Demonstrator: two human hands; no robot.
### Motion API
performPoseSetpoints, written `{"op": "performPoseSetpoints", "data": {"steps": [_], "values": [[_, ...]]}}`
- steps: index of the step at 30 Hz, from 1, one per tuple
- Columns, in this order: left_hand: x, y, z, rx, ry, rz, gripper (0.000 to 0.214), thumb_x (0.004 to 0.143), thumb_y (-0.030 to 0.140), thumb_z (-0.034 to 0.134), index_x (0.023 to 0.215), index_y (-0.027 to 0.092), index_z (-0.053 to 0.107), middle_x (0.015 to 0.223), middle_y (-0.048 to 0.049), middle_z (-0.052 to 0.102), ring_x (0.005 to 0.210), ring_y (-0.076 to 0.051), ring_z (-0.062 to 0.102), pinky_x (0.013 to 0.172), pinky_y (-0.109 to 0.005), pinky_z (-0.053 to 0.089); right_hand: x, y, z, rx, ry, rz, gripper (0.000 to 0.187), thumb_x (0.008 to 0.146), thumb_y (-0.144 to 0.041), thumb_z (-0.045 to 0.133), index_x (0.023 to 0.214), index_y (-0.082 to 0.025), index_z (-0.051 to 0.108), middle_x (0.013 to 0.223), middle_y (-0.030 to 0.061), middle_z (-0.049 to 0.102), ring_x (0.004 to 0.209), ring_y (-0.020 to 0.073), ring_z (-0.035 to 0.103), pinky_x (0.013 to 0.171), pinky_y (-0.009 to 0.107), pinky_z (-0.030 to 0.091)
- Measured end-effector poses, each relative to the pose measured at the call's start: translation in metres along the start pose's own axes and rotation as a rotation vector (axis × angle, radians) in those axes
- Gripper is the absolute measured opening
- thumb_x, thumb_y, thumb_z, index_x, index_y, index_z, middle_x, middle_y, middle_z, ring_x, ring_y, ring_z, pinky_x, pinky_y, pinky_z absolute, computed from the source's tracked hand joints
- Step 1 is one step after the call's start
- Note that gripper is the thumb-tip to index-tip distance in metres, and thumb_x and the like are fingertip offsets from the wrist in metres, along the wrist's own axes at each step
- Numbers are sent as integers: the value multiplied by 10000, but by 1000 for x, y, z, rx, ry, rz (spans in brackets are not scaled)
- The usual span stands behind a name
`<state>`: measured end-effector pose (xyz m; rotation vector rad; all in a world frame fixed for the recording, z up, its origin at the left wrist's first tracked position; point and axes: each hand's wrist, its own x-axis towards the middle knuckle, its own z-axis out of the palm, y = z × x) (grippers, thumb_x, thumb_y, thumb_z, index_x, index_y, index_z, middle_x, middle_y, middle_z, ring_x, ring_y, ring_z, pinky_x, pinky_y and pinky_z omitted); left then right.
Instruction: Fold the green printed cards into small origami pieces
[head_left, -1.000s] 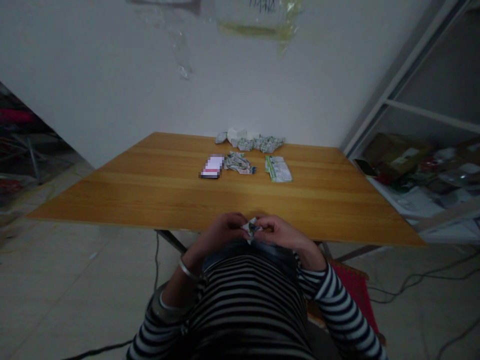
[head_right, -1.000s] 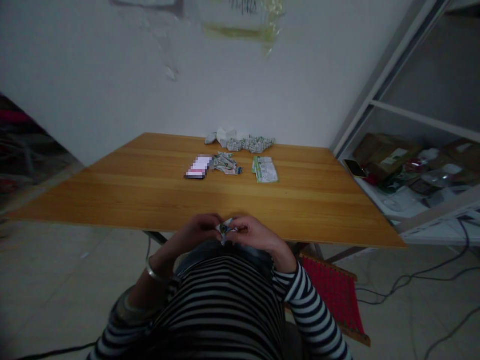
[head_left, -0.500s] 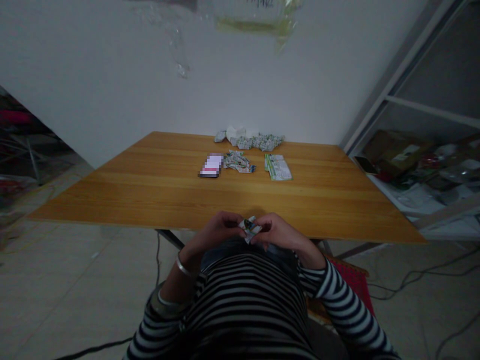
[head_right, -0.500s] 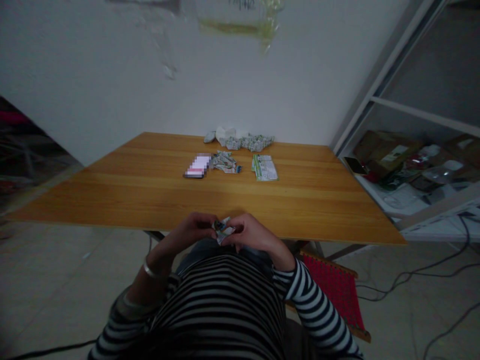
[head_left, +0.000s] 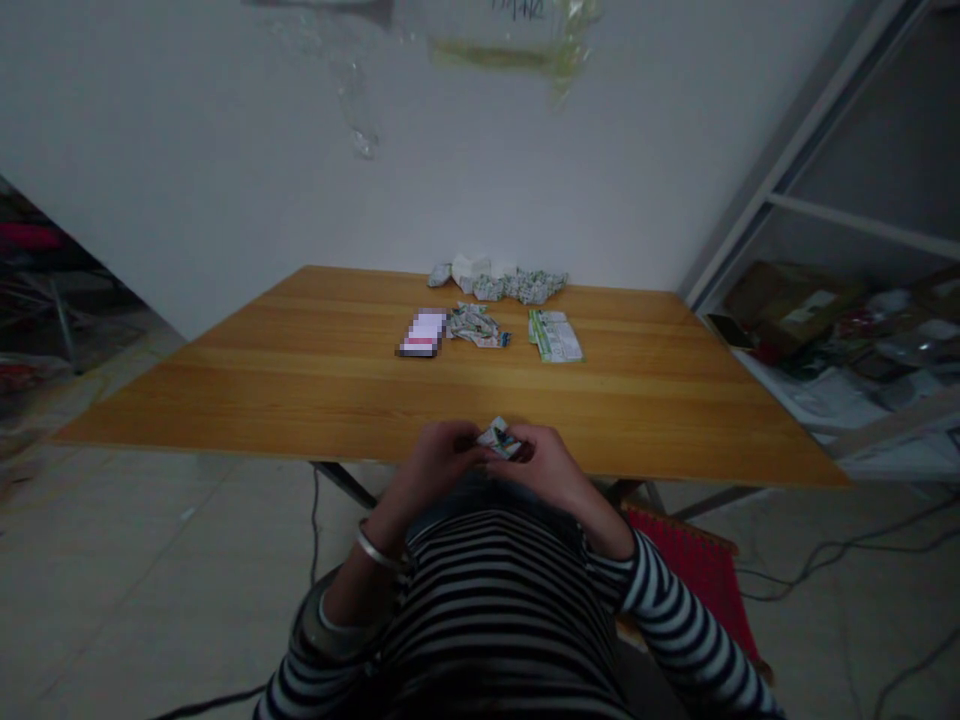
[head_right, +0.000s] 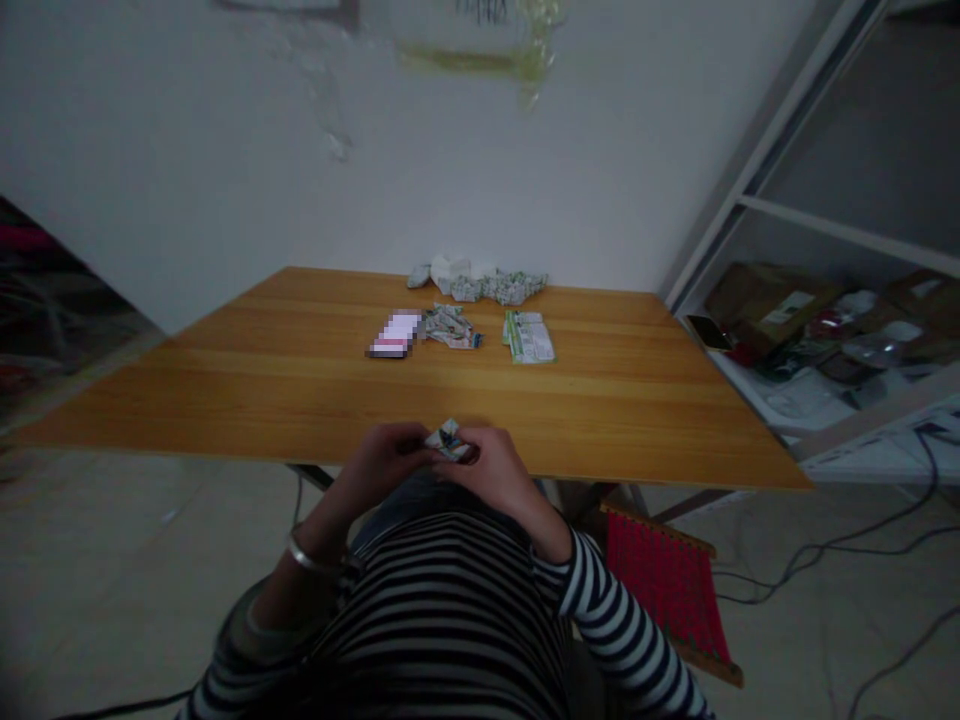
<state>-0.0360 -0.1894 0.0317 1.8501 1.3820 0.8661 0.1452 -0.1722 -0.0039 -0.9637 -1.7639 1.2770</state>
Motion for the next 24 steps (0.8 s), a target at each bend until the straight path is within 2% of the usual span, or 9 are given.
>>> {"op": "performPoseSetpoints", "data": {"steps": [4,7,11,16,18,21,24], "values": [[-1,2,-3,-5,44,-1,179,755,295,682,690,131,711,611,-9,662,599,-152,555,557,-231,384,-1,-4,2,73,58,-13,305,708,-349,784,941,-176,692,829,21,728,683,160,655,591,242,491],[-2,4,-8,-2,28,25,164,763,291,686,709,142,727,647,-20,692,624,-162,587,586,-240,409,-3,-8,0,120,89,-4,202,754,-364,732,823,-189,658,738,1,689,647,154,640,571,240,493],[-2,7,-7,-143,-24,38,214,833,296,621,708,149,711,646,-18,694,625,-154,611,601,-237,452,-5,-12,3,100,291,-56,241,804,-388,661,682,-193,589,626,-19,590,581,134,571,527,225,444],[-3,11,5,-478,67,-31,224,832,369,669,819,146,654,645,-4,684,594,-138,640,599,-238,522,-6,-18,16,170,481,-96,265,822,-430,648,725,-203,555,562,-40,528,498,108,488,485,222,388],[-3,14,9,-583,109,-46,276,809,394,703,904,164,583,614,21,675,551,-134,642,564,-236,535,-5,-21,21,200,535,-121,268,830,-429,645,730,-209,531,568,-36,537,507,111,503,494,224,402],[-3,18,10,-627,138,-60,391,810,436,699,1037,187,502,572,45,669,483,-130,632,499,-216,517,-3,-25,26,280,562,-128,255,818,-417,665,856,-225,502,634,-26,607,555,131,580,532,234,455],[-4,22,9,-564,65,-75,351,850,472,638,982,152,582,552,26,657,471,-125,622,479,-203,494,-1,-28,27,329,538,-115,371,805,-389,684,1056,-242,455,659,-38,637,570,144,618,548,239,479]]}}
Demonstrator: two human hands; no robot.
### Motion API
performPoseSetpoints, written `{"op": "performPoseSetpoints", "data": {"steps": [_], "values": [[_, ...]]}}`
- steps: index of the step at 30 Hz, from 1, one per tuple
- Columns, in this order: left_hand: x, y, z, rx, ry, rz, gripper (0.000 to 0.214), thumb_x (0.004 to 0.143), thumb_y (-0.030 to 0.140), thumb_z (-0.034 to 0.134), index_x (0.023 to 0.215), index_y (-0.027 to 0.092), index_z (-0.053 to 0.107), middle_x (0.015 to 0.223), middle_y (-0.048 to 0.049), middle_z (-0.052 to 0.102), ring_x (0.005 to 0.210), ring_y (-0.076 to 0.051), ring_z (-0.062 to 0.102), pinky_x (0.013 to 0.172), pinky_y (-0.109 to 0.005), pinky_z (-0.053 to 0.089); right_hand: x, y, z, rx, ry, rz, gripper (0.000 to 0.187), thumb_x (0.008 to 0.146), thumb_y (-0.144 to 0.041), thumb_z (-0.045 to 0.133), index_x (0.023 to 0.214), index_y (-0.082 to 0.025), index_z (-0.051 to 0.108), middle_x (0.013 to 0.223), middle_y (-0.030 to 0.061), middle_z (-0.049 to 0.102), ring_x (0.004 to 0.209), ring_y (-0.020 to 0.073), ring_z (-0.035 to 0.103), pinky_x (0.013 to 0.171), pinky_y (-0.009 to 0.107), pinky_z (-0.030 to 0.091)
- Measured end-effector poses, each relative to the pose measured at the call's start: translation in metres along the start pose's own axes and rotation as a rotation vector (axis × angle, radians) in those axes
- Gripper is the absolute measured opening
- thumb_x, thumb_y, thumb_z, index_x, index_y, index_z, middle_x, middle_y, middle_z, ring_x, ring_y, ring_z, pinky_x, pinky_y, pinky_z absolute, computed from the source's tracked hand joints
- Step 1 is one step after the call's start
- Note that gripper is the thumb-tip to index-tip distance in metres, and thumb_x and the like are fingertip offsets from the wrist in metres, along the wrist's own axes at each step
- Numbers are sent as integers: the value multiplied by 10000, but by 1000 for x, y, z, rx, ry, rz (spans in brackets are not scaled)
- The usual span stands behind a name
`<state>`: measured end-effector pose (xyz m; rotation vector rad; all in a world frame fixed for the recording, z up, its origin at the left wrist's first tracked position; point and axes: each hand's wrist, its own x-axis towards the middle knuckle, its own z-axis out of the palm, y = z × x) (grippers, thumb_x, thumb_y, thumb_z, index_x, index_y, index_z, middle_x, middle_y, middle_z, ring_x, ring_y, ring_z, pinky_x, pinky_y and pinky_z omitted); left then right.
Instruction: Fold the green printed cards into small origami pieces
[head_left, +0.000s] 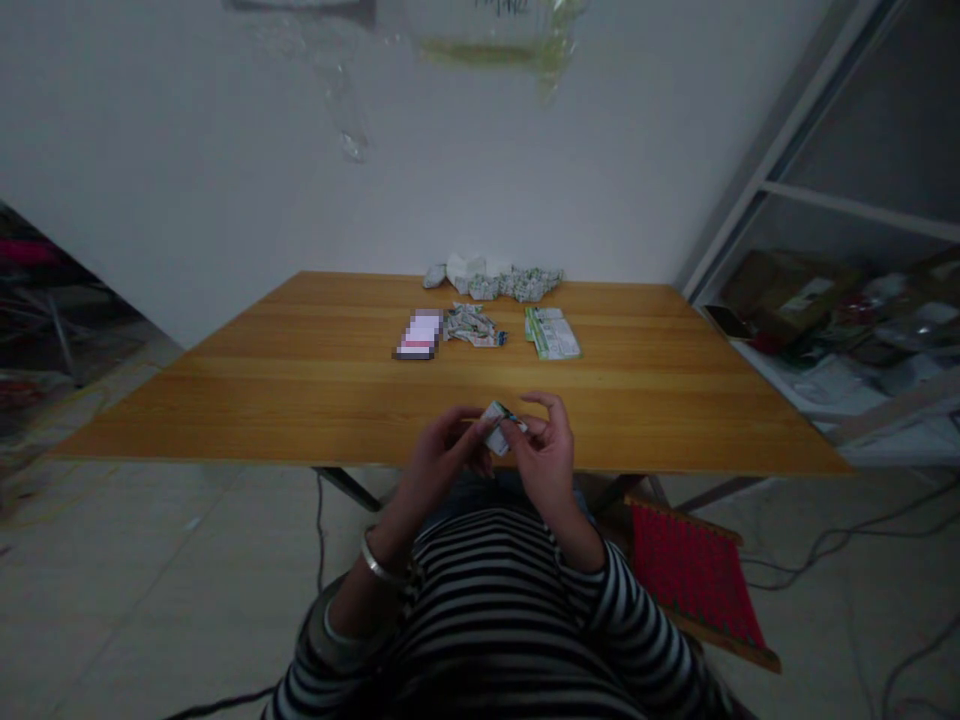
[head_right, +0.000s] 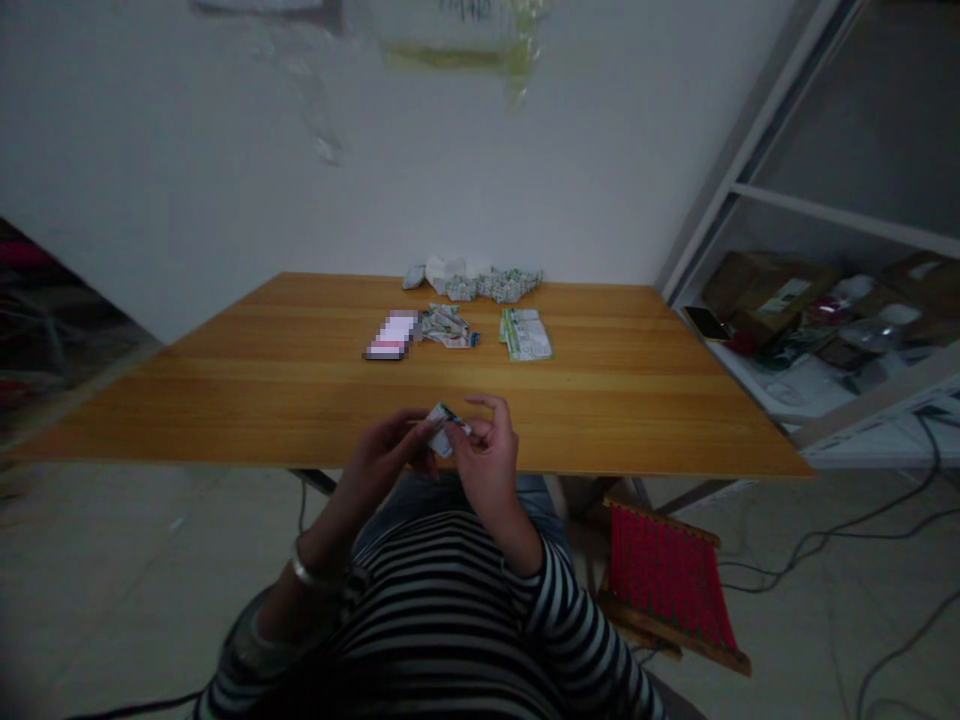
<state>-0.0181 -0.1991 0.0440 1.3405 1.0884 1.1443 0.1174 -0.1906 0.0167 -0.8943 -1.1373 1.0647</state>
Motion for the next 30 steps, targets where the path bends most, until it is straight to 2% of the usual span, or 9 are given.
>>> {"op": "performPoseSetpoints", "data": {"steps": [3,5,9,11,15,18,22,27,30], "values": [[-1,-1,2,60,-14,9,360,882,480,585,803,133,636,542,5,639,475,-122,609,490,-211,492,2,0,-1,-67,-10,-20,378,824,-382,665,1112,-237,467,634,-48,612,542,132,581,523,227,448],[-2,-3,3,70,15,32,359,889,477,575,789,138,637,553,3,643,484,-127,609,502,-220,498,4,2,-4,-119,-30,-30,353,835,-417,649,1096,-234,497,614,-52,580,522,125,544,499,223,419],[-3,-6,3,82,6,71,344,908,467,545,804,148,617,571,11,629,504,-126,600,521,-223,493,11,3,-14,-115,-231,75,376,878,-519,562,1096,-212,573,542,-54,515,434,113,457,424,222,339],[-3,-7,1,125,-37,83,337,928,464,509,833,155,606,590,17,618,528,-126,598,539,-225,491,13,0,-18,-138,-299,73,375,901,-502,533,1115,-203,609,606,-22,572,447,112,460,432,227,335],[-2,-12,-3,275,-48,78,331,943,463,472,814,173,565,615,21,592,533,-126,580,509,-218,455,15,-8,-21,-356,-439,-74,371,905,-373,574,1257,-258,597,896,32,677,601,137,536,542,243,392],[-2,-18,-2,309,9,80,342,946,456,468,743,185,516,529,44,512,438,-107,513,436,-204,379,14,-7,-21,-342,-509,-38,434,905,-361,579,1327,-269,543,725,-8,622,541,129,482,511,234,362],[0,-26,5,243,87,117,350,950,465,453,738,190,500,526,46,487,422,-97,488,420,-199,361,7,2,-16,-183,-433,46,441,938,-417,507,1337,-229,522,528,-65,452,454,118,407,451,223,324],[0,-22,7,46,28,78,334,941,508,450,989,189,536,563,54,547,432,-104,516,424,-190,399,0,7,-15,-278,-211,-74,419,962,-395,444,1308,-196,568,731,26,644,586,148,538,528,242,411],[0,-16,3,36,12,71,320,909,479,529,942,167,586,578,47,560,453,-94,517,436,-181,407,2,6,-19,-397,-186,-149,399,958,-338,458,1313,-204,579,808,43,690,631,159,578,572,252,435]]}}
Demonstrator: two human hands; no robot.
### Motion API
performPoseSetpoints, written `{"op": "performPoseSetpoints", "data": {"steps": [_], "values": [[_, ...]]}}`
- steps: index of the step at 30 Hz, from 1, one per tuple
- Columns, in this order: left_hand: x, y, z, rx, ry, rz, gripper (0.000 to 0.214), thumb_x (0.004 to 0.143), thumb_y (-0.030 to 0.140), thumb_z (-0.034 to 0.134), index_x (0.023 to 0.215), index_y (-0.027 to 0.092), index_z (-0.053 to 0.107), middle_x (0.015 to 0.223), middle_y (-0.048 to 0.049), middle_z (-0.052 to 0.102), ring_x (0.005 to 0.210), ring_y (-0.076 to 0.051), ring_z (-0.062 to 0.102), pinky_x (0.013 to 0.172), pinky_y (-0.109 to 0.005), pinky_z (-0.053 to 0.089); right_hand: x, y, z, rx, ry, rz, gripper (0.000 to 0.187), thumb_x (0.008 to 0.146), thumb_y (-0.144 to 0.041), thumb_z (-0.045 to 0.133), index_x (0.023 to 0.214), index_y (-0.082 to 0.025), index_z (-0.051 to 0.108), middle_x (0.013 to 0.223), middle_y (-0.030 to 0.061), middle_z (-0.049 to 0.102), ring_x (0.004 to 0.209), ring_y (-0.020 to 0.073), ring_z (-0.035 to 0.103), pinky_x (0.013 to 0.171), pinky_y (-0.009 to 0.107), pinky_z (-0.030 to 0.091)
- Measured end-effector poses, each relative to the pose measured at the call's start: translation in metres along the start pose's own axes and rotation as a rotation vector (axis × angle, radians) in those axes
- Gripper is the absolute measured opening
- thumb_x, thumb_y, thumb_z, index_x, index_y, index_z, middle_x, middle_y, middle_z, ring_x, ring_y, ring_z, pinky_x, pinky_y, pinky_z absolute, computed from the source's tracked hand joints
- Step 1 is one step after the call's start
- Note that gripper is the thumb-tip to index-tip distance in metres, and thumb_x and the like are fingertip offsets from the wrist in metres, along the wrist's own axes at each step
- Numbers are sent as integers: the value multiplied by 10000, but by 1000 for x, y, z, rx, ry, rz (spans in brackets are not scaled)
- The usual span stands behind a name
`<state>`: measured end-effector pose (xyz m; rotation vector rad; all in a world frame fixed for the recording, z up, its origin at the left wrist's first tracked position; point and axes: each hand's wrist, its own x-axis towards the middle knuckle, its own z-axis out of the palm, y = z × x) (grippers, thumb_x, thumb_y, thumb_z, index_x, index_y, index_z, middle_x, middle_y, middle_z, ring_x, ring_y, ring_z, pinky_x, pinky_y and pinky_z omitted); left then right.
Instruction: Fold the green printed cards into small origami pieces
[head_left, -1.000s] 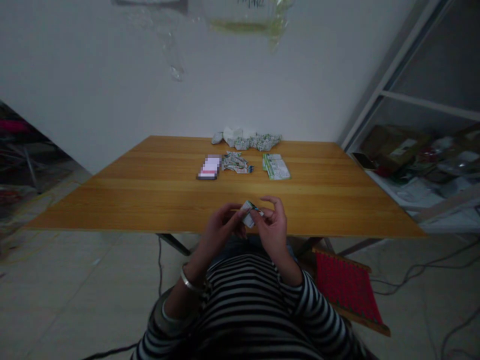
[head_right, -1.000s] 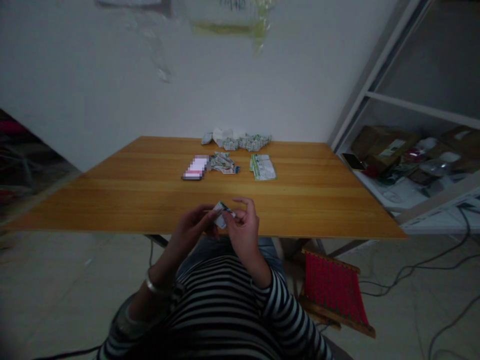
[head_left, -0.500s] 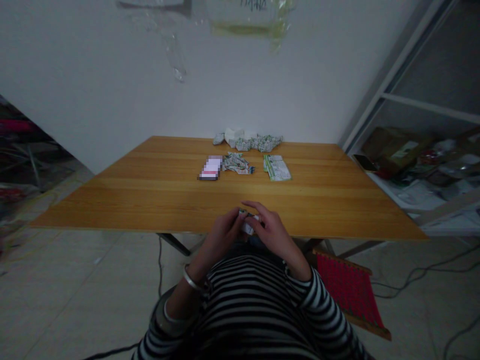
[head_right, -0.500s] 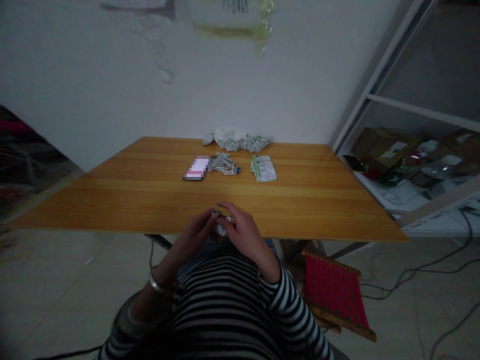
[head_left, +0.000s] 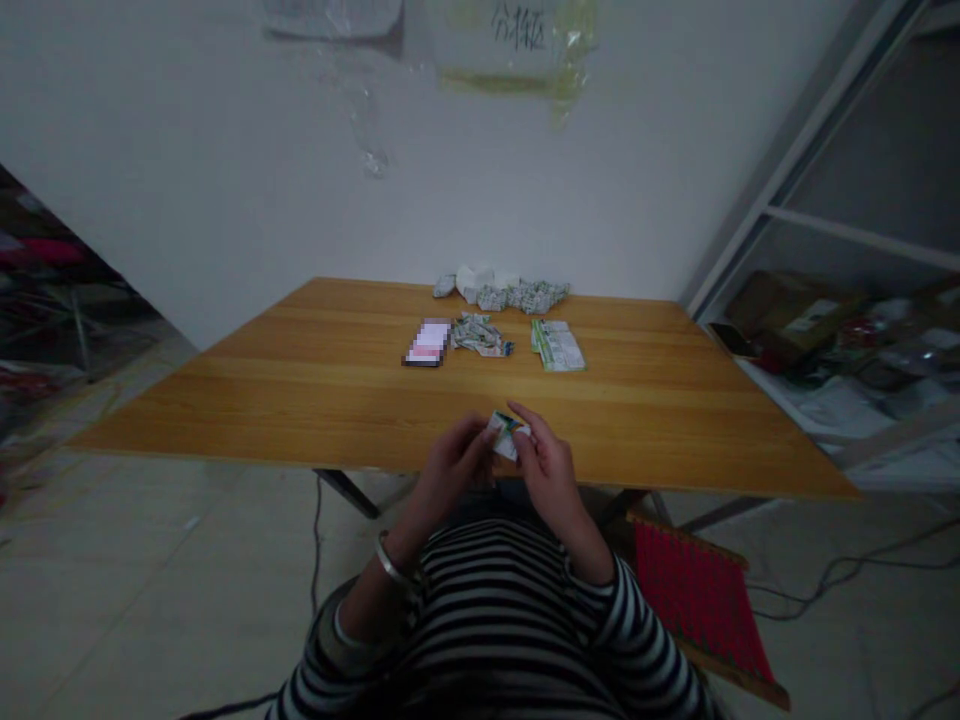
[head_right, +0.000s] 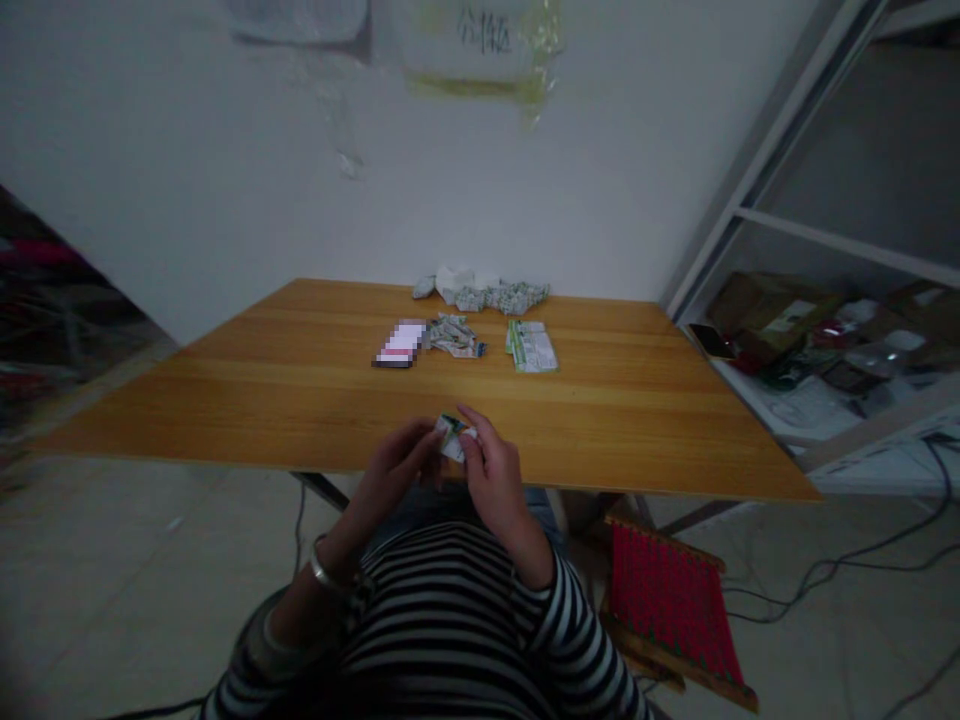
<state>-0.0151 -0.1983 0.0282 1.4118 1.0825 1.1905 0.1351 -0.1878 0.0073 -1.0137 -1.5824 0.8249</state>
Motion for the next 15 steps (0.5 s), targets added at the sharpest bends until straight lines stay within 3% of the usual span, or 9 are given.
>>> {"op": "performPoseSetpoints", "data": {"steps": [3,6,9,15], "values": [[0,3,-5,145,48,23,282,873,420,604,834,147,665,504,55,510,425,-78,458,415,-167,361,3,5,-6,-47,-53,-26,310,917,-317,544,1166,-207,693,829,47,724,655,165,612,602,256,461],[0,1,-9,230,97,67,232,866,348,620,879,148,736,511,34,575,427,-83,497,437,-172,398,6,11,-12,114,-87,42,271,881,-360,604,1038,-198,755,746,36,728,559,146,596,528,246,465],[0,-2,-10,154,64,118,222,849,277,635,990,160,759,708,-28,721,573,-121,635,574,-207,519,8,14,-19,307,-136,100,298,858,-390,641,1069,-211,754,684,19,716,522,132,588,506,239,489],[0,2,-15,125,-44,127,249,837,241,661,1066,202,752,991,-75,776,850,-203,723,799,-308,570,7,12,-38,420,-271,100,312,805,-335,726,1105,-250,737,941,48,740,744,153,682,699,276,565]]}}
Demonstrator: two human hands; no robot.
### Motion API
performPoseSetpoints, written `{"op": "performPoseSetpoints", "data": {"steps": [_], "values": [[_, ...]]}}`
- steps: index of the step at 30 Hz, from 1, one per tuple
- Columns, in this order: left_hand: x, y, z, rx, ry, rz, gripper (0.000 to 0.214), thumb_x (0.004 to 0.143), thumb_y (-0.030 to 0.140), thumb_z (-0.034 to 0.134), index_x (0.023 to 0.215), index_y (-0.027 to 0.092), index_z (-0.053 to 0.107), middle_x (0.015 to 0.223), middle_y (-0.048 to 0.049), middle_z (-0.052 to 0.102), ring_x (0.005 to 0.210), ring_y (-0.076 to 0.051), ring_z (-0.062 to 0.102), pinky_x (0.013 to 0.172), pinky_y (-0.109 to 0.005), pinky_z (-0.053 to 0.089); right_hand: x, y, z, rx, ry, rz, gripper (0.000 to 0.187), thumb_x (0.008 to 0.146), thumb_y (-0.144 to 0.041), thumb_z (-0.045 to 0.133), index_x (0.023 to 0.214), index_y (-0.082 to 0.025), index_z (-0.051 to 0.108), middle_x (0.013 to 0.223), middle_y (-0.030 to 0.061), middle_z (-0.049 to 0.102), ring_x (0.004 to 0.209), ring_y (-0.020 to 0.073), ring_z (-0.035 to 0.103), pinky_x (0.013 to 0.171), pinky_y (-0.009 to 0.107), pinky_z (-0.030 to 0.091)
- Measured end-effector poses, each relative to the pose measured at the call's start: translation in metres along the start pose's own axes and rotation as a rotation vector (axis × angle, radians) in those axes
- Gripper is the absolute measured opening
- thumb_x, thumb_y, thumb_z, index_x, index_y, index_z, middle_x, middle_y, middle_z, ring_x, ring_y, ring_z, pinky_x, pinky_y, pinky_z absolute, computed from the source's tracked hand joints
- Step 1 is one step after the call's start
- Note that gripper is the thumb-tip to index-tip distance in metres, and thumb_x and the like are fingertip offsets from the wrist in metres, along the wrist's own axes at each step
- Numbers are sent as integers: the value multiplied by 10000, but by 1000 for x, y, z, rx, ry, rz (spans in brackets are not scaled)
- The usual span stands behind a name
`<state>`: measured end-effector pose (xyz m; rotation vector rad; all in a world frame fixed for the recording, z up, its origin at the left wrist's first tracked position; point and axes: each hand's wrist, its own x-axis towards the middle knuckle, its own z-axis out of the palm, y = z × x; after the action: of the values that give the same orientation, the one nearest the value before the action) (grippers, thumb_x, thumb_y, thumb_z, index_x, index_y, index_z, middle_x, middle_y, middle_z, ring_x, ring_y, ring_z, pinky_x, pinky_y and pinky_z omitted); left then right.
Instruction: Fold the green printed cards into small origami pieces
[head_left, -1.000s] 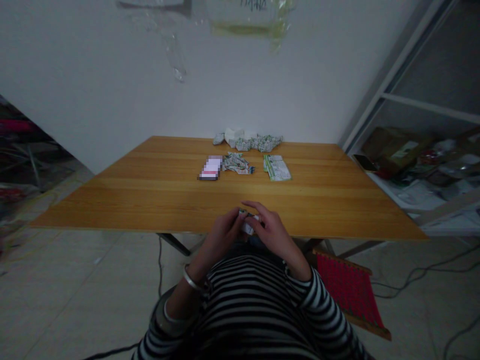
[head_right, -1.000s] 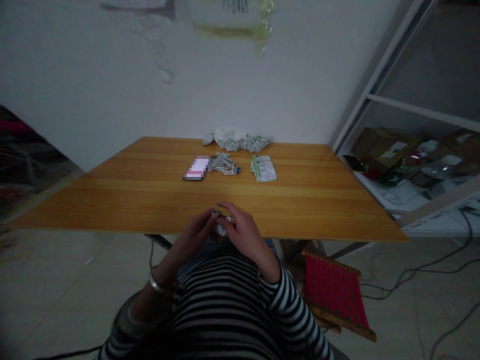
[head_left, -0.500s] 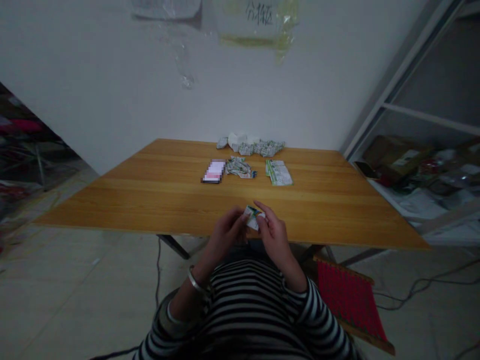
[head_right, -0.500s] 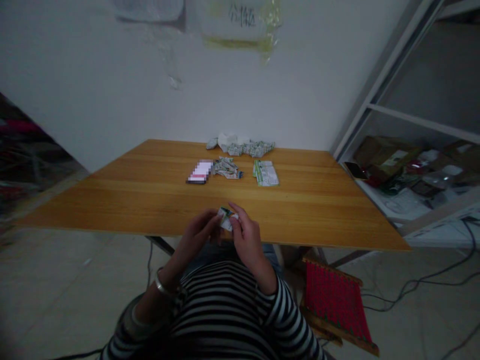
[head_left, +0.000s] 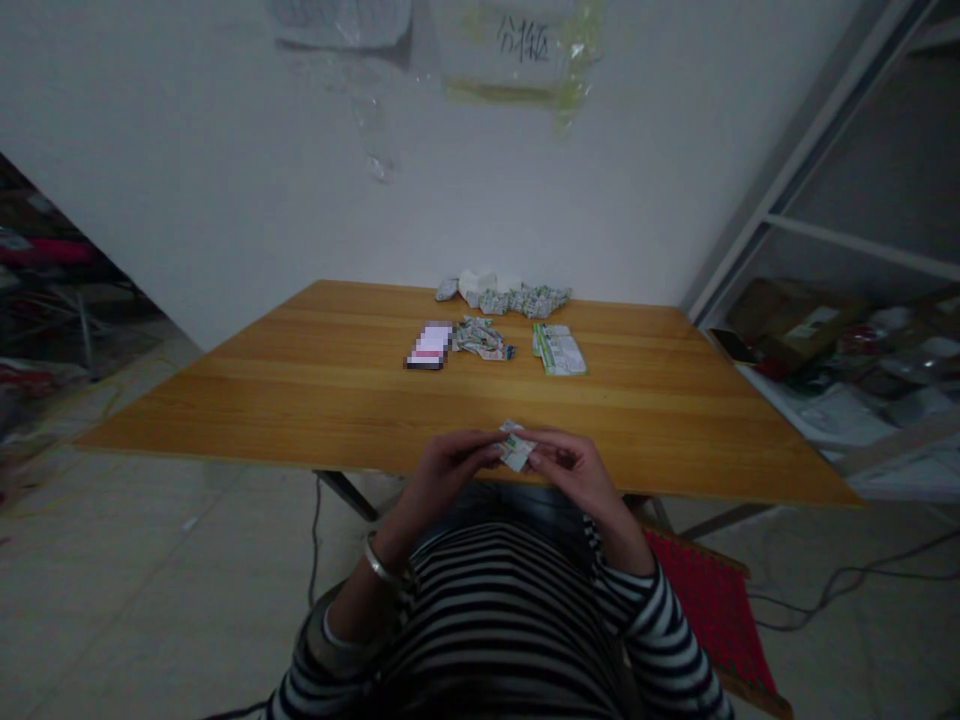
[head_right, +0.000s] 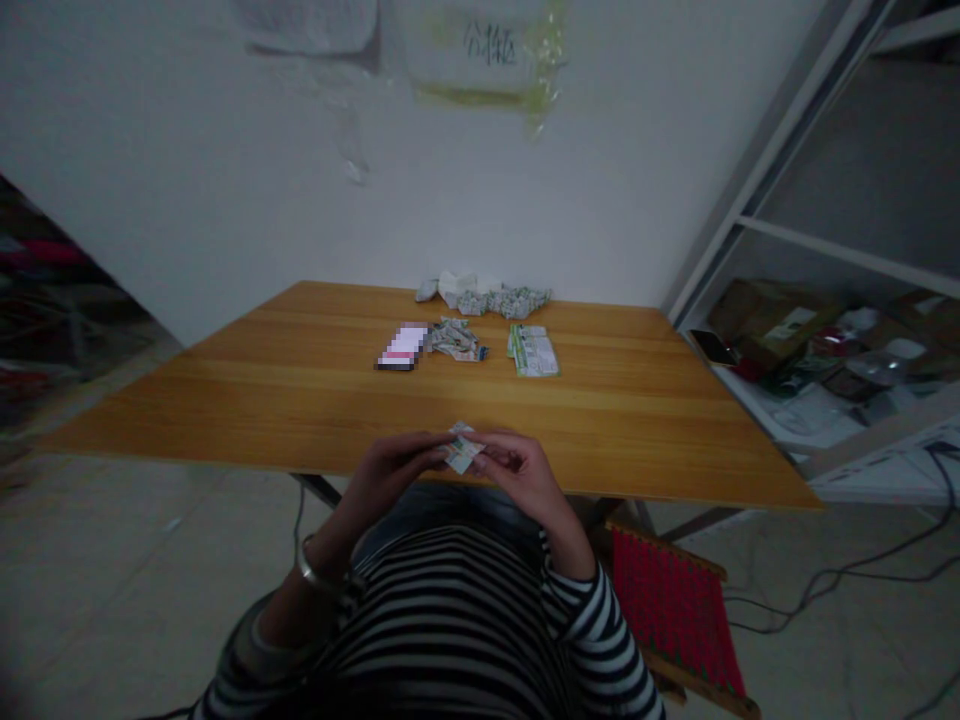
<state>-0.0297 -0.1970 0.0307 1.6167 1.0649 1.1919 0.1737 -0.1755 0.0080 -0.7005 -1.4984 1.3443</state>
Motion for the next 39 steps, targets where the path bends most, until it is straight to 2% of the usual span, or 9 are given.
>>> {"op": "performPoseSetpoints", "data": {"steps": [4,12,17,21,25,28,31,34,39], "values": [[-1,1,-4,62,-59,26,305,781,184,724,1082,226,742,1025,-61,770,881,-214,729,834,-311,562,-4,0,-5,67,-39,24,375,749,-296,785,1119,-273,726,1110,54,715,895,176,699,802,295,563],[-1,-3,-4,-45,-85,-43,273,755,180,754,1026,206,761,1001,-59,774,875,-213,738,825,-297,576,-5,2,-4,65,-42,46,307,763,-296,774,1065,-253,740,1130,68,729,1001,212,695,873,340,551],[0,-5,-3,-119,-106,-115,312,734,176,770,1045,188,752,1023,-71,765,883,-216,740,860,-319,576,-6,1,-3,42,-63,69,330,772,-316,762,1091,-245,710,1124,61,730,968,205,701,854,329,543],[0,-5,-3,-141,-100,-144,313,725,176,776,1037,182,755,1029,-72,761,902,-221,739,882,-329,573,-6,3,0,14,-4,58,304,772,-333,757,1057,-236,719,1056,56,742,896,191,699,794,304,540],[1,-4,-3,-157,-112,-160,280,745,222,769,1022,189,762,1029,-69,762,929,-229,733,892,-329,568,-4,6,6,-55,99,-11,201,755,-319,768,936,-231,757,945,47,749,804,168,685,713,270,530],[1,-4,-4,-114,-60,-169,229,743,247,768,963,186,781,953,-72,778,841,-228,744,807,-317,590,-1,4,11,-71,178,-50,164,731,-342,778,839,-218,768,795,32,728,693,150,652,614,244,510],[0,-2,-4,-79,-6,-166,176,744,260,758,898,182,796,882,-77,788,756,-218,738,728,-301,590,1,0,15,-115,171,-57,153,720,-344,782,757,-197,766,701,25,690,629,140,610,551,230,472],[-1,-1,-2,-81,35,-153,153,760,308,743,799,172,800,778,-65,787,680,-195,718,663,-270,575,0,-3,16,-159,145,-38,185,732,-351,770,676,-177,742,654,25,676,589,134,584,522,227,447],[-1,-2,9,-121,149,-169,263,791,399,711,725,151,771,650,-28,743,588,-155,670,584,-231,545,-1,-1,22,-192,281,-1,300,782,-405,717,608,-168,657,524,-12,611,468,102,515,460,210,388]]}}
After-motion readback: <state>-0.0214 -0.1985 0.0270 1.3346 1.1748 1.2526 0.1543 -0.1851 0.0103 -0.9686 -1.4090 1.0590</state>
